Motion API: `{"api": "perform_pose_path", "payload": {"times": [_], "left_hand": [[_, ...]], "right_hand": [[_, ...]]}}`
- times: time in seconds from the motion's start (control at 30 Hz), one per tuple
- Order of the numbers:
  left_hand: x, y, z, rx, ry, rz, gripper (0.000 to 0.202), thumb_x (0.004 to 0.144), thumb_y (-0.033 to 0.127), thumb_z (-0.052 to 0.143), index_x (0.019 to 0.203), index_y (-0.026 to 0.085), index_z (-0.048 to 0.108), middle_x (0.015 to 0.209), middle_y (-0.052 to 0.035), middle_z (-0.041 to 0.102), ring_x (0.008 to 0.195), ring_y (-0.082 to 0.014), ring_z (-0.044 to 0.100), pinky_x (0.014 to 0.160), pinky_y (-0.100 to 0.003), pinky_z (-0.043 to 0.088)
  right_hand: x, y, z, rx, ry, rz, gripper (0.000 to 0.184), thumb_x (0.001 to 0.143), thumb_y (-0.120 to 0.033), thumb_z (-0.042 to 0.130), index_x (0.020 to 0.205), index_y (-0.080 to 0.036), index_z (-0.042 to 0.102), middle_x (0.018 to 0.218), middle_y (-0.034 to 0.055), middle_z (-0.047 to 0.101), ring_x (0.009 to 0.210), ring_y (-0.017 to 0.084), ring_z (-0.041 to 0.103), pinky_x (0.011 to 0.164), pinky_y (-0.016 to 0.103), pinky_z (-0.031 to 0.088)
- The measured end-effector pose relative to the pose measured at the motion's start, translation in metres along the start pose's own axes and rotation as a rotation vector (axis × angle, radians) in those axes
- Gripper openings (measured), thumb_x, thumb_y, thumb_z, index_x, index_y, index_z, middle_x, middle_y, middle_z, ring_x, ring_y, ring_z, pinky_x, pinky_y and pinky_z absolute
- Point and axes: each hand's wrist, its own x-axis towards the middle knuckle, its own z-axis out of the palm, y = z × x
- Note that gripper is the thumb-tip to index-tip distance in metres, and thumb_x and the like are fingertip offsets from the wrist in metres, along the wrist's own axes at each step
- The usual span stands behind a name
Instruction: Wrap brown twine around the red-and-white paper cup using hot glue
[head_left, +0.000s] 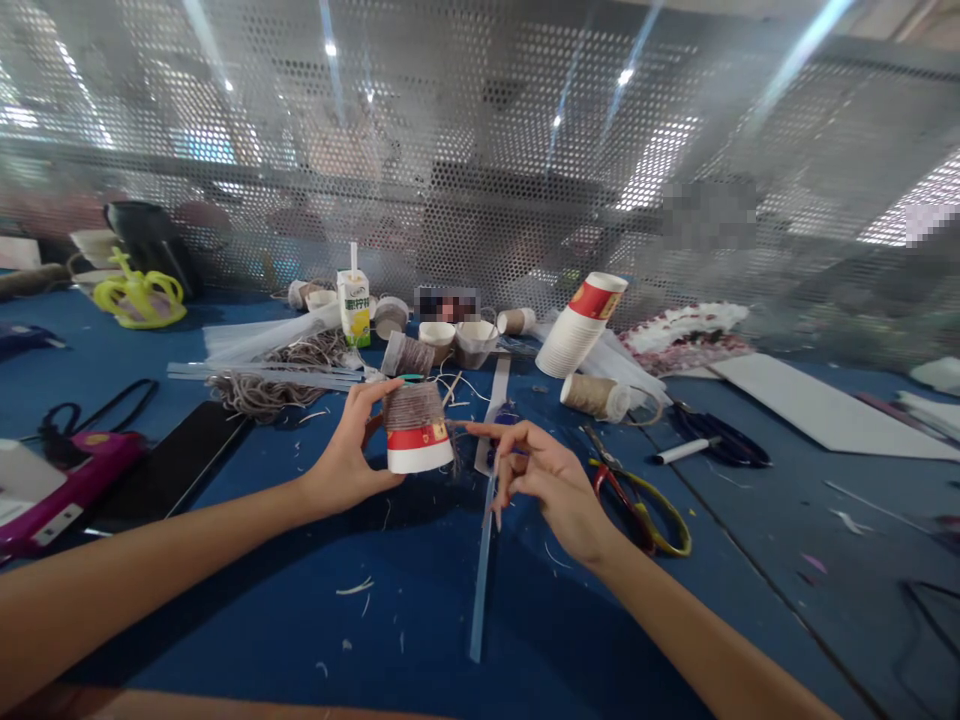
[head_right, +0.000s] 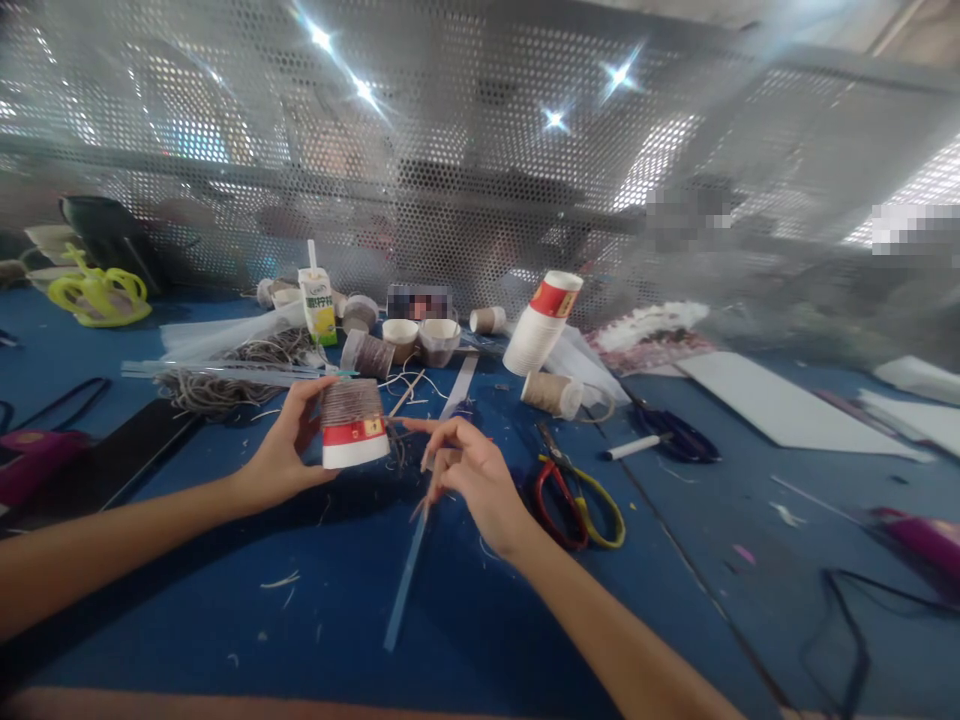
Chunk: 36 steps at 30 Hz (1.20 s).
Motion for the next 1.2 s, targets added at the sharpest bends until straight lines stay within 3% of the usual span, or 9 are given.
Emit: {"api": "perform_pose_path", "payload": {"times": [0.13, 0.23, 0.4, 0.47, 0.57, 0.67, 0.77, 0.97, 1.2], "left_hand": [[-0.001, -0.002, 0.0, -0.092, -0.043, -0.004, 0.079, 0.065, 0.019, 0.076, 0.133, 0.029, 0.036, 0.135, -0.0108, 0.039, 0.13, -0.0305, 0.042, 0.109, -0.051, 0.041], [-0.001, -0.001, 0.001, -0.145, -0.072, -0.01, 0.08, 0.065, 0.019, 0.077, 0.132, 0.028, 0.035, 0.136, -0.0123, 0.041, 0.131, -0.0314, 0.044, 0.11, -0.052, 0.039], [0.001, 0.003, 0.001, -0.222, -0.141, -0.021, 0.08, 0.063, 0.013, 0.077, 0.128, 0.029, 0.034, 0.134, -0.0119, 0.048, 0.128, -0.0306, 0.05, 0.109, -0.053, 0.04], [0.001, 0.004, 0.001, -0.226, -0.154, -0.055, 0.08, 0.062, 0.013, 0.078, 0.127, 0.029, 0.033, 0.134, -0.0124, 0.049, 0.128, -0.0309, 0.05, 0.108, -0.053, 0.041], [0.001, 0.003, 0.001, -0.223, -0.155, -0.102, 0.08, 0.062, 0.014, 0.08, 0.125, 0.028, 0.033, 0.134, -0.0128, 0.049, 0.129, -0.0316, 0.049, 0.108, -0.054, 0.041], [0.001, 0.003, 0.002, -0.216, -0.166, -0.116, 0.08, 0.061, 0.013, 0.08, 0.124, 0.028, 0.033, 0.133, -0.0127, 0.049, 0.128, -0.0311, 0.05, 0.109, -0.054, 0.041], [0.002, 0.004, 0.003, -0.197, -0.181, -0.105, 0.079, 0.061, 0.012, 0.08, 0.123, 0.027, 0.034, 0.132, -0.0121, 0.048, 0.127, -0.0308, 0.051, 0.11, -0.054, 0.04], [0.002, 0.004, 0.003, -0.204, -0.186, -0.073, 0.078, 0.062, 0.01, 0.079, 0.123, 0.028, 0.035, 0.132, -0.0119, 0.046, 0.126, -0.0302, 0.052, 0.109, -0.053, 0.041], [0.001, 0.003, 0.001, -0.246, -0.187, -0.066, 0.077, 0.062, 0.01, 0.079, 0.123, 0.029, 0.035, 0.134, -0.0124, 0.046, 0.126, -0.0309, 0.051, 0.108, -0.052, 0.041]], "right_hand": [[0.005, 0.005, -0.004, 0.055, 0.216, 0.005, 0.02, 0.062, -0.013, 0.047, 0.08, -0.02, 0.047, 0.084, 0.0015, 0.067, 0.046, 0.009, 0.056, 0.04, 0.023, 0.047], [0.005, 0.008, -0.006, 0.03, 0.324, -0.013, 0.024, 0.064, -0.015, 0.049, 0.087, -0.022, 0.044, 0.056, -0.006, 0.057, 0.047, 0.012, 0.056, 0.037, 0.02, 0.041], [0.002, 0.002, -0.003, 0.048, 0.385, -0.109, 0.038, 0.064, -0.014, 0.052, 0.099, -0.024, 0.039, 0.062, -0.0062, 0.06, 0.052, 0.013, 0.059, 0.043, 0.022, 0.046], [-0.001, -0.002, -0.001, 0.081, 0.318, -0.168, 0.042, 0.064, -0.012, 0.052, 0.101, -0.026, 0.04, 0.09, -0.0011, 0.066, 0.052, 0.01, 0.059, 0.044, 0.024, 0.048], [-0.007, -0.005, 0.003, 0.118, 0.043, -0.184, 0.037, 0.061, -0.009, 0.052, 0.094, -0.025, 0.047, 0.133, 0.0044, 0.053, 0.049, 0.006, 0.057, 0.041, 0.025, 0.048], [-0.013, -0.003, 0.008, 0.132, -0.26, -0.07, 0.029, 0.06, -0.008, 0.053, 0.087, -0.021, 0.052, 0.133, 0.0077, 0.055, 0.05, 0.006, 0.058, 0.044, 0.024, 0.048], [-0.016, 0.0, 0.013, 0.128, -0.359, 0.027, 0.031, 0.061, -0.007, 0.054, 0.089, -0.021, 0.055, 0.13, 0.0083, 0.059, 0.053, 0.007, 0.058, 0.048, 0.024, 0.05], [-0.013, 0.0, 0.012, 0.158, -0.22, 0.0, 0.031, 0.057, -0.004, 0.05, 0.083, -0.02, 0.057, 0.129, 0.0069, 0.06, 0.049, 0.005, 0.059, 0.048, 0.023, 0.051], [-0.005, -0.001, 0.006, 0.208, 0.104, 0.027, 0.015, 0.053, -0.011, 0.045, 0.063, -0.018, 0.054, 0.088, 0.0058, 0.074, 0.036, 0.009, 0.053, 0.033, 0.023, 0.044]]}}
